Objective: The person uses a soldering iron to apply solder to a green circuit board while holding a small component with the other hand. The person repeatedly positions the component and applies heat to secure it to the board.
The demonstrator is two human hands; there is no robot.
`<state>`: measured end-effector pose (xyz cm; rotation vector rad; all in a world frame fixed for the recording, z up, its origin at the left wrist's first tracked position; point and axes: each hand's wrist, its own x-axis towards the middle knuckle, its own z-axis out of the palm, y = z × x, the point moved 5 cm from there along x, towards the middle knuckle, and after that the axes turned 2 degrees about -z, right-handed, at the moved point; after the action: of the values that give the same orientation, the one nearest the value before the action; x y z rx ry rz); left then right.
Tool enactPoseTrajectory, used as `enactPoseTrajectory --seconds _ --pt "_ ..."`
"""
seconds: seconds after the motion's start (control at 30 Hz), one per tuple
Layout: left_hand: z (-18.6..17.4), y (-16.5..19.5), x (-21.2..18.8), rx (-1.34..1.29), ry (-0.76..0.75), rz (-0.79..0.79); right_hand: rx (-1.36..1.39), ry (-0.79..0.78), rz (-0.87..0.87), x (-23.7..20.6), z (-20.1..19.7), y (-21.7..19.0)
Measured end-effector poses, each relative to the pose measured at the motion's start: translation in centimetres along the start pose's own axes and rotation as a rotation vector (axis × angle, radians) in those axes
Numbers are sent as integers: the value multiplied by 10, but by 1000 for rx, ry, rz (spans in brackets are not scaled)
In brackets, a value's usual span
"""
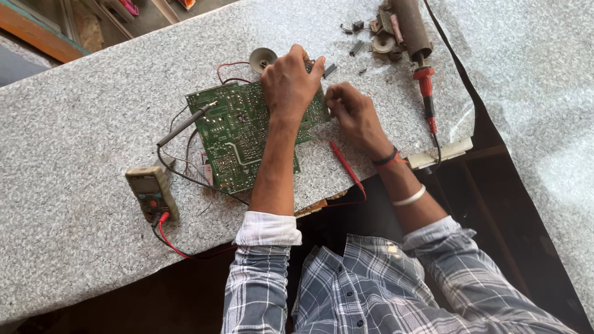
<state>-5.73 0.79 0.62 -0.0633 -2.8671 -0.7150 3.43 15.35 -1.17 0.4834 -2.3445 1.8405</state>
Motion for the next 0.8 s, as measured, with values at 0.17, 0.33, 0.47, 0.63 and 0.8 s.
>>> enactPoseTrajectory --seconds 0.17,0.33,0.47,0.63,0.8 --pt "-9 1 -2 -13 35 7 -79 14 -25 -17 3 -12" --pt "-13 1 -3 -39 28 4 -62 21 96 -23 1 -7" --pt "-17 1 -2 -44 55 10 -70 -9 48 -29 2 -10" --pt "-17 -2 -1 -49 67 17 -48 -27 47 -30 6 -15" --pt "-12 -7 -1 -38 63 11 -18 -46 185 -20 10 -8"
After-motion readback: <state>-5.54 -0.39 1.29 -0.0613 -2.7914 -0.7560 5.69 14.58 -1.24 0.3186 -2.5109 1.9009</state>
